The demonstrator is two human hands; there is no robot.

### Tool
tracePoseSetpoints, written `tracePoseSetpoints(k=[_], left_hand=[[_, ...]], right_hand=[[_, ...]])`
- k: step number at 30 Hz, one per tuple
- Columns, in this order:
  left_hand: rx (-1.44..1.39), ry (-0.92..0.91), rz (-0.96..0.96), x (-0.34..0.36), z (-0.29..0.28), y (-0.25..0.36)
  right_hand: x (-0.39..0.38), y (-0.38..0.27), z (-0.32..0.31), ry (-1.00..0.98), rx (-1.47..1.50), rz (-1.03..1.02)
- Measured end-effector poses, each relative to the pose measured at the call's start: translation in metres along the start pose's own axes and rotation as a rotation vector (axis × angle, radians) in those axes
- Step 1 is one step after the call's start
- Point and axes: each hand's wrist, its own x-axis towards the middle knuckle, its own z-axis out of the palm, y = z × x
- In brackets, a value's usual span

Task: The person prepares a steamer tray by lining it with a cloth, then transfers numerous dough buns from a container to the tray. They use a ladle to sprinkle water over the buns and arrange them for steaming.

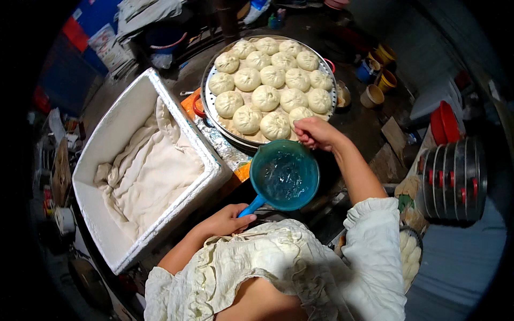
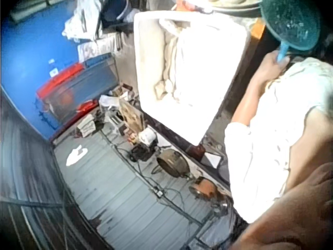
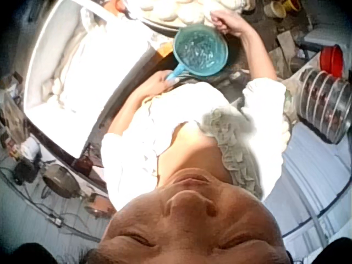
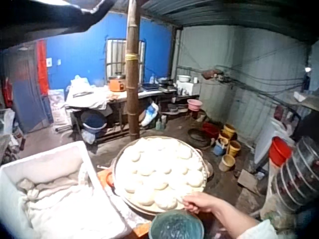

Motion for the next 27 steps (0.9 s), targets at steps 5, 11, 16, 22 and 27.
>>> tracePoseSetpoints(k=[5, 11, 16, 22, 27], left_hand=[[-0.063, 0.052, -0.019, -0.022, 0.0, 0.004], [-0.236, 0.138, -0.035, -0.025, 0.015, -0.01], [-0.304, 0.223, 0.075, -0.017, 0.03, -0.007], [-0.365, 0.373, 0.018, -0.011, 0.042, 0.008], [-0.45, 0.536, 0.03, -0.004, 0.058, 0.013]], right_hand=[[0.078, 0.01, -0.011, -0.071, -0.493, -0.03], [0.116, -0.034, 0.041, -0.148, -0.449, -0.22], [0.067, -0.025, 0.055, -0.879, -0.91, -0.207], [0.086, -0.003, 0.077, -0.804, -0.721, 0.402], [0.175, -0.086, 0.087, -0.787, -0.259, 0.295]])
